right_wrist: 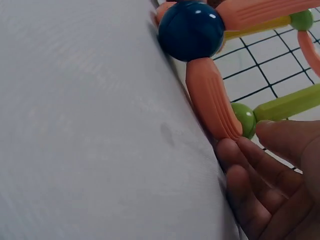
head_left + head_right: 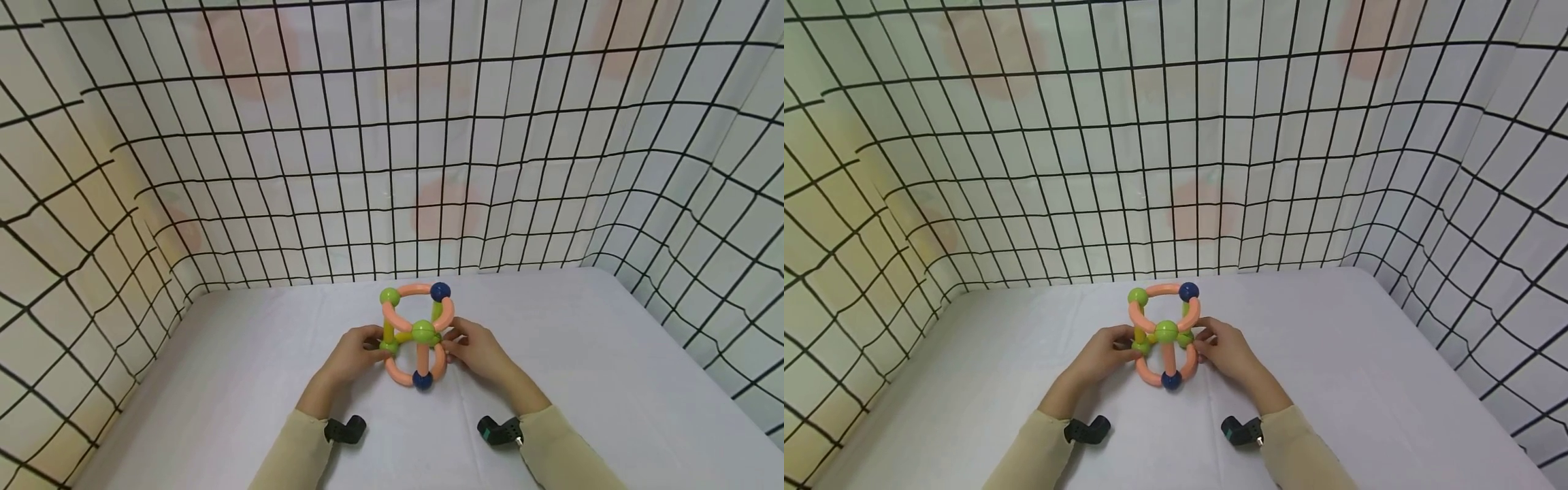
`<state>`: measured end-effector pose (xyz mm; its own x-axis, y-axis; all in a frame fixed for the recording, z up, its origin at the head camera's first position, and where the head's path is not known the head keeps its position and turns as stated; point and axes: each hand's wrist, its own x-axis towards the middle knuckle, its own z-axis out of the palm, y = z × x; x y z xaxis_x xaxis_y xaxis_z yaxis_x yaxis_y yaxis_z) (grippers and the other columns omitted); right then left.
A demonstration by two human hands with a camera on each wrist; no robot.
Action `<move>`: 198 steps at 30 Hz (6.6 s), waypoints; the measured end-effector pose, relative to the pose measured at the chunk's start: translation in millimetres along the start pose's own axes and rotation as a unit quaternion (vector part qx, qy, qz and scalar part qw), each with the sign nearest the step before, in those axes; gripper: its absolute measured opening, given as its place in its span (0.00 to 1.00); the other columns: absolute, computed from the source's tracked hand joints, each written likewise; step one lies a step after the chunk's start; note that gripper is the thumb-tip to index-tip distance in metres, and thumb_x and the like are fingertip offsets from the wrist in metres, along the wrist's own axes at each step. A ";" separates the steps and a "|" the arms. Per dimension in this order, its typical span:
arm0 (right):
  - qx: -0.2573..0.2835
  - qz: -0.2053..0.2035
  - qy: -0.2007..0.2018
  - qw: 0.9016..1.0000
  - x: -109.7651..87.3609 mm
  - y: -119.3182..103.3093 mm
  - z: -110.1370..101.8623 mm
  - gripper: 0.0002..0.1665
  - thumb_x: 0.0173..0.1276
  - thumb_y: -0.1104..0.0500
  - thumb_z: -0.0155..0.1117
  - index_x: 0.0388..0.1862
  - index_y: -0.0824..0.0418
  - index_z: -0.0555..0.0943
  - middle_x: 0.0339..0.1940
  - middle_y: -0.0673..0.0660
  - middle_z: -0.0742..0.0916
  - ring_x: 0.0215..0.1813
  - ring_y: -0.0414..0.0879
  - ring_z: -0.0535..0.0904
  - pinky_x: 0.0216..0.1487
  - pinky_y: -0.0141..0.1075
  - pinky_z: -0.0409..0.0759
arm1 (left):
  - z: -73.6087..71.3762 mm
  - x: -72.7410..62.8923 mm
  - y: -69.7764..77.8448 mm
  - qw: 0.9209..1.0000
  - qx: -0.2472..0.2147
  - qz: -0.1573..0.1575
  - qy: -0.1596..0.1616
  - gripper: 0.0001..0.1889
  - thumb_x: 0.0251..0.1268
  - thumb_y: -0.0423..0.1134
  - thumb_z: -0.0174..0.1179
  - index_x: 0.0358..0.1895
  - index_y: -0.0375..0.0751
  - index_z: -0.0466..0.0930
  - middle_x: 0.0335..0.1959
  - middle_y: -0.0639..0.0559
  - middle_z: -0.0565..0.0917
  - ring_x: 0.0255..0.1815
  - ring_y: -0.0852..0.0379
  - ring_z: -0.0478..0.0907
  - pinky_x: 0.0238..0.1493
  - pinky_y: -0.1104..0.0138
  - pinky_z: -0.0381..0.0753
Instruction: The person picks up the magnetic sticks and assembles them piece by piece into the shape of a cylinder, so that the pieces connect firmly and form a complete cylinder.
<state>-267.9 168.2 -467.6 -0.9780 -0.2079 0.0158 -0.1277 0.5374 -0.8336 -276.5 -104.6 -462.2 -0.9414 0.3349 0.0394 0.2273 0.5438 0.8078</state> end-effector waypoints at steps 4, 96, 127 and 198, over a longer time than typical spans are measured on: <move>0.061 0.017 -0.010 0.998 -0.7 0.7 -2.6 0.24 0.73 0.60 0.61 0.67 0.53 0.74 0.53 0.61 0.86 0.36 0.45 0.85 0.32 0.37 0.84 | -1.9 -1.1 1.1 1.000 0.005 -0.012 0.002 0.14 0.59 0.39 0.71 0.49 0.44 0.84 0.45 0.51 0.87 0.46 0.56 0.82 0.51 0.59 0.82; -0.118 -0.222 0.172 0.952 -22.7 9.5 23.4 0.06 0.62 0.58 0.73 0.39 0.53 0.87 0.31 0.44 0.85 0.29 0.32 0.71 0.31 0.28 0.73 | 24.1 -25.2 -0.2 0.990 -0.052 0.073 0.111 0.12 0.60 0.38 0.70 0.47 0.40 0.87 0.38 0.48 0.87 0.38 0.58 0.81 0.32 0.73 0.80; -0.099 -0.222 0.172 0.955 -25.5 16.0 20.8 0.09 0.63 0.58 0.73 0.42 0.53 0.86 0.36 0.45 0.86 0.32 0.32 0.73 0.33 0.28 0.76 | -22.2 16.9 36.8 0.935 -0.327 -0.114 0.076 0.21 0.76 0.49 0.52 0.61 0.38 0.77 0.54 0.41 0.82 0.44 0.53 0.84 0.42 0.63 0.87; -0.092 -0.235 0.164 0.954 -22.7 13.5 25.1 0.09 0.62 0.58 0.74 0.41 0.54 0.86 0.36 0.47 0.86 0.31 0.32 0.73 0.32 0.28 0.76 | -40.3 22.0 56.7 0.957 -0.236 -0.114 0.128 0.14 0.76 0.42 0.53 0.57 0.43 0.78 0.50 0.45 0.83 0.38 0.55 0.82 0.35 0.67 0.85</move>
<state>-243.3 159.7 -493.1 -0.8009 -0.2101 0.5607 -0.5614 0.5891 -0.5812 -294.4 -97.4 -391.9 -0.9970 0.0176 -0.0753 -0.0718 0.1527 0.9857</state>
